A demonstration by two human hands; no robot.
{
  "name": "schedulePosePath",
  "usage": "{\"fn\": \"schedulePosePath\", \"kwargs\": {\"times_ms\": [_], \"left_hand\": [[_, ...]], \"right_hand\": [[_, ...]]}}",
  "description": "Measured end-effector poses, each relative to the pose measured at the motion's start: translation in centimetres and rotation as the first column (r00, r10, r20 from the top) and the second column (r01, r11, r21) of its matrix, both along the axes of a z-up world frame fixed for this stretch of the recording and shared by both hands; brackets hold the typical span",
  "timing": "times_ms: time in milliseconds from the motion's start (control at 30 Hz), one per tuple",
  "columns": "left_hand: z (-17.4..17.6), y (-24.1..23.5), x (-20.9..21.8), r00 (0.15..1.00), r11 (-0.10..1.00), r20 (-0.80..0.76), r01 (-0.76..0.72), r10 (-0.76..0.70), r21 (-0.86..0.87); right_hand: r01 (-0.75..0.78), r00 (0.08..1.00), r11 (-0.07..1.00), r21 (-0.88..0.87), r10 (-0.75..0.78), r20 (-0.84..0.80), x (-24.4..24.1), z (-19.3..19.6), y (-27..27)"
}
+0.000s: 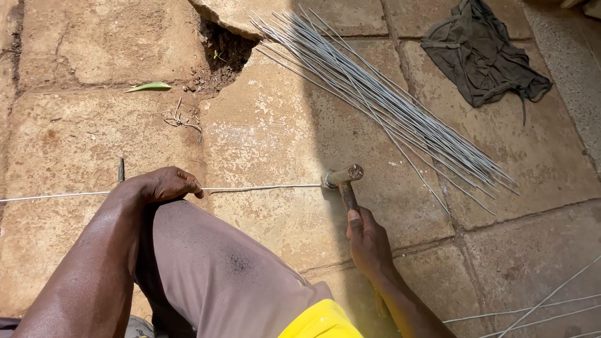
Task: Straightening thin metal rods by tapping them with a hammer against a stone surface
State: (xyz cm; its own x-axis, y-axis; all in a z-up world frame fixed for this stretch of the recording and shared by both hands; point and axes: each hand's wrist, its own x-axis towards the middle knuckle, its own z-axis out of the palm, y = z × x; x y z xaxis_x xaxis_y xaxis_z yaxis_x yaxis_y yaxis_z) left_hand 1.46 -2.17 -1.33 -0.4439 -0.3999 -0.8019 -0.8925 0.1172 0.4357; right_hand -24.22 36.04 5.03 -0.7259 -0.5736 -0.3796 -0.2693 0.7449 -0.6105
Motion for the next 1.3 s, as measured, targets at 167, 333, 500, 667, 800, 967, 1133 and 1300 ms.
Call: {"fn": "schedulePosePath", "kwargs": {"times_ms": [167, 333, 500, 667, 800, 967, 1133, 1300], "left_hand": [[0.3, 0.0, 0.6, 0.99, 0.997, -0.133, -0.041, 0.05, 0.07], [-0.6, -0.2, 0.7, 0.988, 0.996, -0.142, -0.053, 0.062, 0.073], [-1.6, -0.6, 0.2, 0.993, 0.997, -0.117, -0.02, 0.028, 0.069], [0.5, -0.2, 0.1, 0.988, 0.996, -0.137, -0.055, 0.064, 0.067], [0.1, -0.3, 0.1, 0.991, 0.997, -0.126, -0.043, 0.051, 0.068], [-0.4, -0.3, 0.0, 0.991, 0.998, -0.123, -0.054, 0.059, 0.042], [-2.3, -1.0, -0.1, 0.987, 0.998, -0.153, -0.051, 0.056, 0.035], [-0.8, 0.2, 0.2, 0.986, 0.998, -0.158, -0.046, 0.053, 0.05]], "right_hand": [[-0.088, 0.996, 0.996, 0.011, 0.088, 0.034, -0.9, -2.4, -0.2], [-0.073, 0.996, 0.997, 0.028, 0.071, 0.056, 0.1, -0.3, -0.3], [-0.119, 0.993, 0.99, 0.074, 0.12, -0.004, 1.2, 0.2, 0.5], [-0.112, 0.994, 0.993, 0.023, 0.112, 0.0, 0.8, -1.1, 0.1], [-0.087, 0.996, 0.996, 0.016, 0.087, 0.015, 2.0, 0.4, 0.0], [-0.162, 0.986, 0.987, 0.002, 0.162, -0.022, 2.8, -0.9, -1.0], [-0.172, 0.985, 0.985, -0.006, 0.172, 0.0, 2.2, -0.7, -1.4], [-0.196, 0.981, 0.981, -0.004, 0.196, 0.004, 1.8, -2.7, -0.9]]}}
